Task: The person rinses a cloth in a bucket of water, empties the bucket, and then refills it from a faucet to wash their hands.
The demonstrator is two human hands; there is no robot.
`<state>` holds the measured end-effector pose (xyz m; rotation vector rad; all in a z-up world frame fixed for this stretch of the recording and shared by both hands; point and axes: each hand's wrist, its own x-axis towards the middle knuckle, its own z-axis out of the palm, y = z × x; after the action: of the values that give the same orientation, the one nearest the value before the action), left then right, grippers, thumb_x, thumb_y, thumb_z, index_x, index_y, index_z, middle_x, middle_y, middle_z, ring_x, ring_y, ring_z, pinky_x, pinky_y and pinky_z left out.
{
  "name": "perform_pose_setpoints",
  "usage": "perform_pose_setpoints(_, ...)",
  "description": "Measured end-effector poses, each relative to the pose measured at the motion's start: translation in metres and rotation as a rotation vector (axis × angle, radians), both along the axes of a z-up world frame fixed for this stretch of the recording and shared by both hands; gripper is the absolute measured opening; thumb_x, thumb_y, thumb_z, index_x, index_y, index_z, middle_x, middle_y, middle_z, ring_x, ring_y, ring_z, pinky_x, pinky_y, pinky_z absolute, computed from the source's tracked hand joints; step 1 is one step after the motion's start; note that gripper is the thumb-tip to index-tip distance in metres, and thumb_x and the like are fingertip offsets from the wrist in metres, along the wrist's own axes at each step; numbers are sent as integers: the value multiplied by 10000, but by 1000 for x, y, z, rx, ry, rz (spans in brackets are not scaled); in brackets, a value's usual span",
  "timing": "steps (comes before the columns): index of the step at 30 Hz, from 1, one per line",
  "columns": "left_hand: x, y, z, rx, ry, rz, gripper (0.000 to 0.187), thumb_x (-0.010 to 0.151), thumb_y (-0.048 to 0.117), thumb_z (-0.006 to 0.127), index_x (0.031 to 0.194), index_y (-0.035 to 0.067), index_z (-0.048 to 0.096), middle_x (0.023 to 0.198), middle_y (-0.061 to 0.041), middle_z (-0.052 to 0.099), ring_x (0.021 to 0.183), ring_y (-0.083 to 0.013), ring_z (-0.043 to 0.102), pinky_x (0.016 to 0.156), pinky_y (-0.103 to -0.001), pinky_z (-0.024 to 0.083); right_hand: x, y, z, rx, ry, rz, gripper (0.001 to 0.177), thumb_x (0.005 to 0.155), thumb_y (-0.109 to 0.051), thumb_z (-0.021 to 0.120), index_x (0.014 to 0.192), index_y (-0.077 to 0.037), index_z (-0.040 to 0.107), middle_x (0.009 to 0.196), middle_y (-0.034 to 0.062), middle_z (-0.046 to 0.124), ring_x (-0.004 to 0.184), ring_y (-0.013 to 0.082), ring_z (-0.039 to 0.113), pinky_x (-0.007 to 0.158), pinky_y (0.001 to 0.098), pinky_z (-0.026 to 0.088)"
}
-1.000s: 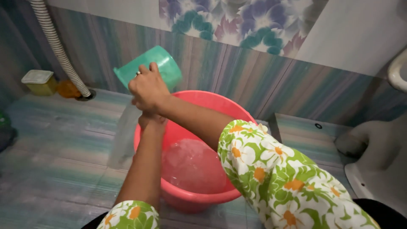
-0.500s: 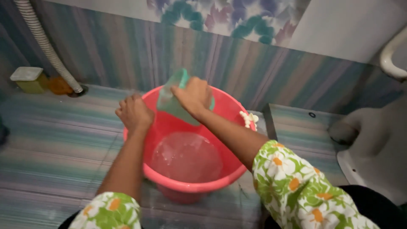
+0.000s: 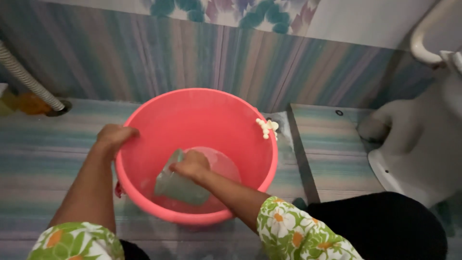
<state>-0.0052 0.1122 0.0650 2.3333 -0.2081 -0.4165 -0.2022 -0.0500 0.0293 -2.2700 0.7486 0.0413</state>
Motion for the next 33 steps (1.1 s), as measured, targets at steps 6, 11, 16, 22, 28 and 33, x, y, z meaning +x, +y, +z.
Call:
perform_pose_setpoints(6, 10, 0, -2, -470, 294, 267, 304, 668, -18, 717, 954, -118, 689, 938, -227, 702, 811, -335, 710, 700, -482, 594, 4, 9, 7, 26, 23, 64, 536, 664, -475, 799, 956, -25, 789, 930, 195, 768, 870, 324, 763, 804, 431, 575)
perform_pose_setpoints(11, 6, -4, 2, -387, 298, 332, 259, 673, -16, 699, 908, -117, 659, 947, -210, 686, 809, -338, 703, 687, -482, 589, 2, 11, 15, 20, -3, 51, 546, 664, -498, 792, 950, -32, 789, 903, 184, 773, 835, 322, 774, 776, 422, 593)
perform_pose_setpoints(16, -30, -14, 42, 38, -48, 239, 288, 740, 150, 758, 959, -35, 733, 1042, -221, 718, 928, -379, 712, 819, -473, 583, 12, -18, -14, -180, 67, 176, 511, 693, -464, 775, 983, -43, 792, 944, 198, 756, 907, 341, 749, 801, 466, 583)
perform_pose_setpoints(22, -48, -75, 27, -35, -775, -70, 355, 850, 190, 659, 1139, -11, 711, 1269, -259, 654, 1173, -430, 623, 951, -506, 519, 31, -55, -35, -417, 211, 259, 452, 750, -384, 712, 1082, -83, 778, 1089, 203, 749, 1042, 362, 724, 875, 498, 566)
perform_pose_setpoints(28, -38, -128, -73, -88, -322, -228, 537, 920, 404, 597, 1265, -5, 643, 1239, -301, 649, 1193, -439, 616, 1009, -515, 486, 39, -57, -38, -502, 351, 282, 486, 763, -383, 741, 1179, -132, 754, 1217, 118, 732, 1172, 317, 683, 1009, 553, 480)
perform_pose_setpoints(33, -14, -147, -154, 54, -177, -268, 633, 1007, 533, 445, 1217, -12, 688, 1277, -300, 653, 1237, -452, 600, 1050, -534, 461, 44, -42, -73, -590, 457, 384, 420, 865, -305, 669, 1266, -195, 721, 1345, 107, 672, 1304, 359, 591, 1139, 725, 257)
